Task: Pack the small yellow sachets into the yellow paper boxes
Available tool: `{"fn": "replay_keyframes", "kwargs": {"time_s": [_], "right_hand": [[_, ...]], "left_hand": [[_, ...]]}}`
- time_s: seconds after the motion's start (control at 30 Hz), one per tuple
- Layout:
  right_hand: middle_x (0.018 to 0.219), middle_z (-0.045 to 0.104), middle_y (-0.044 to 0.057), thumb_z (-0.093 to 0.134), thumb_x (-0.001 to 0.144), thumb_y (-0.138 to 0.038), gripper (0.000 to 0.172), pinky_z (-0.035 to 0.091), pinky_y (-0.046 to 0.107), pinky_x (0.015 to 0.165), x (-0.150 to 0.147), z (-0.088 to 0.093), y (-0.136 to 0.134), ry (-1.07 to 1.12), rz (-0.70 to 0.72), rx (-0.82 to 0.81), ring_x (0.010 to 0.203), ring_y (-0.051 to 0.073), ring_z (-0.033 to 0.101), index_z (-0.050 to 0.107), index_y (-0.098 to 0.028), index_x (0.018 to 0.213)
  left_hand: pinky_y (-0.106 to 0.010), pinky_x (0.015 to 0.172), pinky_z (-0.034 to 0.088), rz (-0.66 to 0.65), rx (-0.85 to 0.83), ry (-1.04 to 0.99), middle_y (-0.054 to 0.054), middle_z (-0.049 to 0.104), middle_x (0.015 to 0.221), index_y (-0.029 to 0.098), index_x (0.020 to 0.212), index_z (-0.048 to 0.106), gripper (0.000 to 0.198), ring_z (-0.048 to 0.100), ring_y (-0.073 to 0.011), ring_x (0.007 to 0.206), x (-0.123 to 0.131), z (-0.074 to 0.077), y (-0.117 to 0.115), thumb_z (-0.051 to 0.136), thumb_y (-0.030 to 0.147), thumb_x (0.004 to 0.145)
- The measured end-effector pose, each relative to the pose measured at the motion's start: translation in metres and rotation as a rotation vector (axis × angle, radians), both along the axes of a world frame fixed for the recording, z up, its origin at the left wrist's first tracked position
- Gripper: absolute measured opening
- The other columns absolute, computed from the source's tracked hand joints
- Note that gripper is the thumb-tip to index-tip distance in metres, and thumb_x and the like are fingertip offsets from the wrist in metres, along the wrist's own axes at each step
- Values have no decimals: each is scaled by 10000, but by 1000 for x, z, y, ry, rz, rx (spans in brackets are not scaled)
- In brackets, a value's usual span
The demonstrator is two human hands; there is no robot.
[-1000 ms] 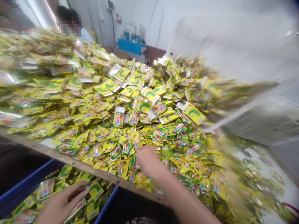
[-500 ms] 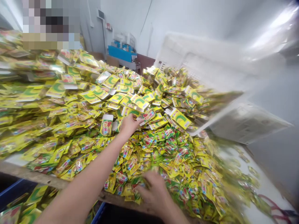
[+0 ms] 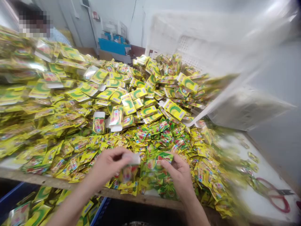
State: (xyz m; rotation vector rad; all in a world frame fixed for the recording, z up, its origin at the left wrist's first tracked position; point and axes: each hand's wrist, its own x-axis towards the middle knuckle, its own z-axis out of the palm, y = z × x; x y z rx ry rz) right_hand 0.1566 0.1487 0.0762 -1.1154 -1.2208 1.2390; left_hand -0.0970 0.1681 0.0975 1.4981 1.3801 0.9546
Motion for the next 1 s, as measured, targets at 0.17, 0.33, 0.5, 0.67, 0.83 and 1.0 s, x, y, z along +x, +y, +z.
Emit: {"fn": "replay_keyframes", "kwargs": {"time_s": [0.17, 0.33, 0.5, 0.67, 0.83, 1.0], "right_hand": [[985, 679, 62, 638, 888, -267, 175, 504, 340, 845, -20, -15, -10, -292, -11, 262, 917, 218, 628, 670, -228, 1055], [1012, 635, 65, 565, 915, -168, 235, 472, 318, 835, -13, -21, -15, -530, 51, 362, 936, 203, 586, 643, -243, 1124], [1015, 610, 51, 580, 873, -87, 339, 446, 318, 852, -15, -4, -10, -756, 296, 408, 977, 212, 545, 616, -255, 1165], [993, 612, 57, 554, 863, -72, 260, 436, 305, 828, -20, 15, -7, -962, 340, 344, 947, 208, 550, 629, -216, 1066], [1006, 625, 80, 617, 800, -101, 309, 428, 295, 799, -11, 29, -6, -1069, 501, 367, 937, 221, 562, 594, -171, 1100], [967, 637, 41, 612, 898, -169, 58, 423, 289, 830, -9, 3, -2, -955, 340, 369, 929, 188, 551, 658, -201, 912]], "left_hand": [[-260, 626, 498, -129, -59, -64, -14, 694, 696, 183, 786, 740, 298, 634, -197, 687, 53, -55, -19, 554, 393, 886], [-297, 867, 504, -137, -170, -252, -26, 717, 1012, 226, 1118, 670, 302, 644, -225, 978, 57, -62, -30, 594, 399, 882], [-341, 905, 500, -72, -150, -223, -54, 699, 1101, 213, 1154, 630, 521, 626, -272, 1025, 56, -73, -43, 810, 310, 675], [-308, 847, 504, -65, -85, -311, -33, 697, 988, 220, 1050, 647, 250, 630, -234, 961, 69, -88, -48, 684, 324, 825], [-304, 917, 481, -64, -24, -492, -60, 693, 1098, 213, 1122, 637, 318, 614, -245, 1064, 79, -100, -49, 701, 291, 820], [-296, 883, 498, -121, -106, -484, -57, 712, 1107, 222, 1155, 646, 347, 641, -234, 1011, 71, -104, -50, 708, 270, 818]]}}
